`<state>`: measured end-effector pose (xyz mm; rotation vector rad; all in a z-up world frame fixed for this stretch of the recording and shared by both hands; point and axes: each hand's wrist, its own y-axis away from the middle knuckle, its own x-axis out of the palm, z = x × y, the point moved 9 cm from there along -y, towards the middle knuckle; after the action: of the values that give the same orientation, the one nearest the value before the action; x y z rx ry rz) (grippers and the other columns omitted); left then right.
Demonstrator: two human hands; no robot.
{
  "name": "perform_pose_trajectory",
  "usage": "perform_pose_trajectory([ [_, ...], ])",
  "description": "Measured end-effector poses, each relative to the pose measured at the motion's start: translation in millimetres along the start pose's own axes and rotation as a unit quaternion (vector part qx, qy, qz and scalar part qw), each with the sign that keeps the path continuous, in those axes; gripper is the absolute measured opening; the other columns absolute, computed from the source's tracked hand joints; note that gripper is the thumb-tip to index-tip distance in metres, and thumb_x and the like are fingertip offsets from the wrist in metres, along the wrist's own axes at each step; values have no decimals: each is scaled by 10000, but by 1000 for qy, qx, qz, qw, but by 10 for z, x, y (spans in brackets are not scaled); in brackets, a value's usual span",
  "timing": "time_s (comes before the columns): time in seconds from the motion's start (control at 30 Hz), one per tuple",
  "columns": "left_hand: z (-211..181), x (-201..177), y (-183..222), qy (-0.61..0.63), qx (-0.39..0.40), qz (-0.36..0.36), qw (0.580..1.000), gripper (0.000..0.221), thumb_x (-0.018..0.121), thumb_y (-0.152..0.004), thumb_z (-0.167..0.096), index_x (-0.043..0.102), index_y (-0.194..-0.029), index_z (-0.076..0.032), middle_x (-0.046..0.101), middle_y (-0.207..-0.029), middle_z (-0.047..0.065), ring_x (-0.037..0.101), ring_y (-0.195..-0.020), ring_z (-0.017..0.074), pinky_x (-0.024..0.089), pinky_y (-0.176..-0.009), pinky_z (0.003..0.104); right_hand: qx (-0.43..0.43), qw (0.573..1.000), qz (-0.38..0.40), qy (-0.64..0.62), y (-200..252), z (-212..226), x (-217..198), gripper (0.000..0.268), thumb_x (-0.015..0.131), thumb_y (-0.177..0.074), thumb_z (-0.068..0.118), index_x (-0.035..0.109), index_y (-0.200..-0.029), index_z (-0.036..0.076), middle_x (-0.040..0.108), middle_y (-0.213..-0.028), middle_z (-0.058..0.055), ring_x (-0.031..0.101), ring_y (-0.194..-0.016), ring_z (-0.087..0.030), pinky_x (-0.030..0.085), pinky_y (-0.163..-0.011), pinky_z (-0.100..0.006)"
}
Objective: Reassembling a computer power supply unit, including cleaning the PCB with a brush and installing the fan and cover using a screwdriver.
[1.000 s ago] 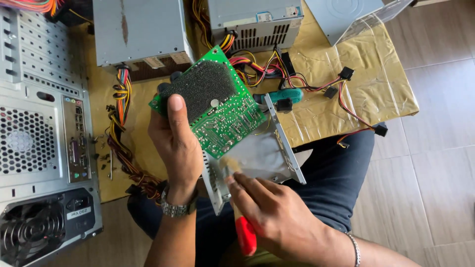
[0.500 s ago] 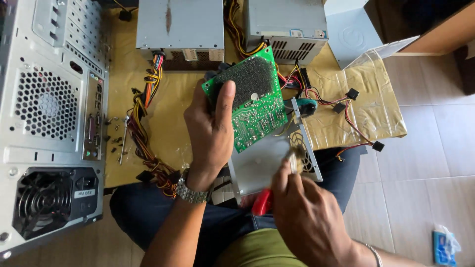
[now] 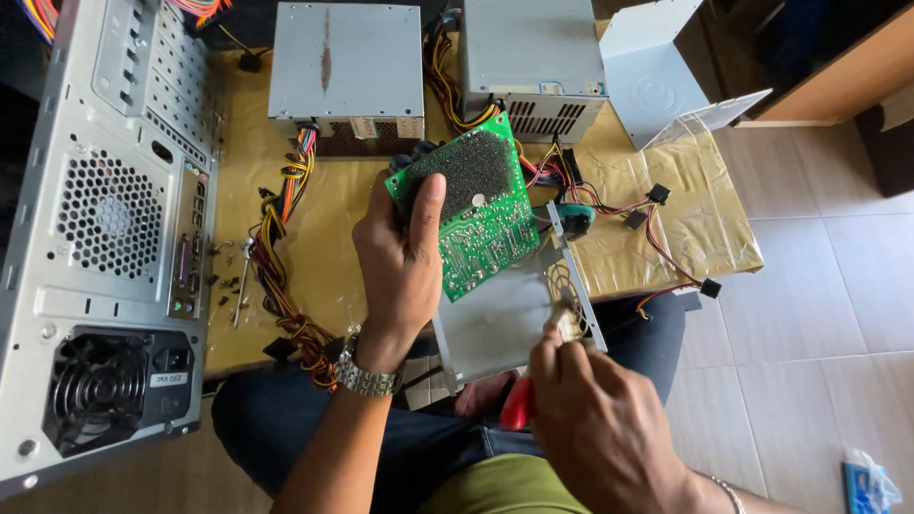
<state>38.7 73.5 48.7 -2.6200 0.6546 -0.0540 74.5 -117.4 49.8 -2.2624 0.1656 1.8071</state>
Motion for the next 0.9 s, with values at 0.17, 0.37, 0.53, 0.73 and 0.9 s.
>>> perform_pose_trajectory([
  [0.17, 63, 47, 14, 16, -14, 14, 1000, 236, 567, -1057, -241, 610, -1130, -20, 652, -862, 24, 536, -687, 108, 458, -613, 268, -15, 981, -48, -187, -43, -187, -257, 355, 693, -776, 115, 643, -1066, -84, 706, -835, -119, 606, -415, -172, 473, -334, -312],
  [0.37, -153, 88, 5, -37, 53, 79, 995, 311, 719, -947, -210, 622, -1149, 6, 725, -823, 57, 613, -588, 119, 487, -507, 250, 175, 920, -220, -274, 473, -1138, -713, 257, 786, -725, -32, 732, -976, -49, 772, -939, -150, 668, -556, -198, 542, -567, -299],
  [0.53, -292, 129, 49, 1, 34, 155, 987, 353, 761, -910, -155, 608, -1200, -26, 714, -903, 37, 637, -682, 114, 542, -618, 241, 158, 894, -289, -303, 349, -1543, -49, 358, 767, -896, -130, 687, -1244, -109, 728, -990, -214, 647, -689, -229, 508, -587, -296],
  [0.73, -327, 86, 67, -42, 30, 179, 982, 437, 744, -884, -283, 629, -1207, -14, 724, -986, 67, 705, -771, 152, 590, -652, 242, 94, 950, -214, -204, 40, -1429, 537, 525, 682, -884, -79, 686, -1374, 110, 613, -1110, -138, 582, -809, -215, 518, -668, -338],
  [0.9, -247, 102, 72, -36, -10, 165, 986, 385, 763, -894, -178, 629, -1215, -14, 694, -979, 30, 632, -768, 120, 543, -700, 237, 63, 979, -151, -120, -93, -1354, 665, 670, 667, -820, 14, 594, -1482, 94, 551, -1205, -142, 549, -1091, -289, 457, -915, -425],
])
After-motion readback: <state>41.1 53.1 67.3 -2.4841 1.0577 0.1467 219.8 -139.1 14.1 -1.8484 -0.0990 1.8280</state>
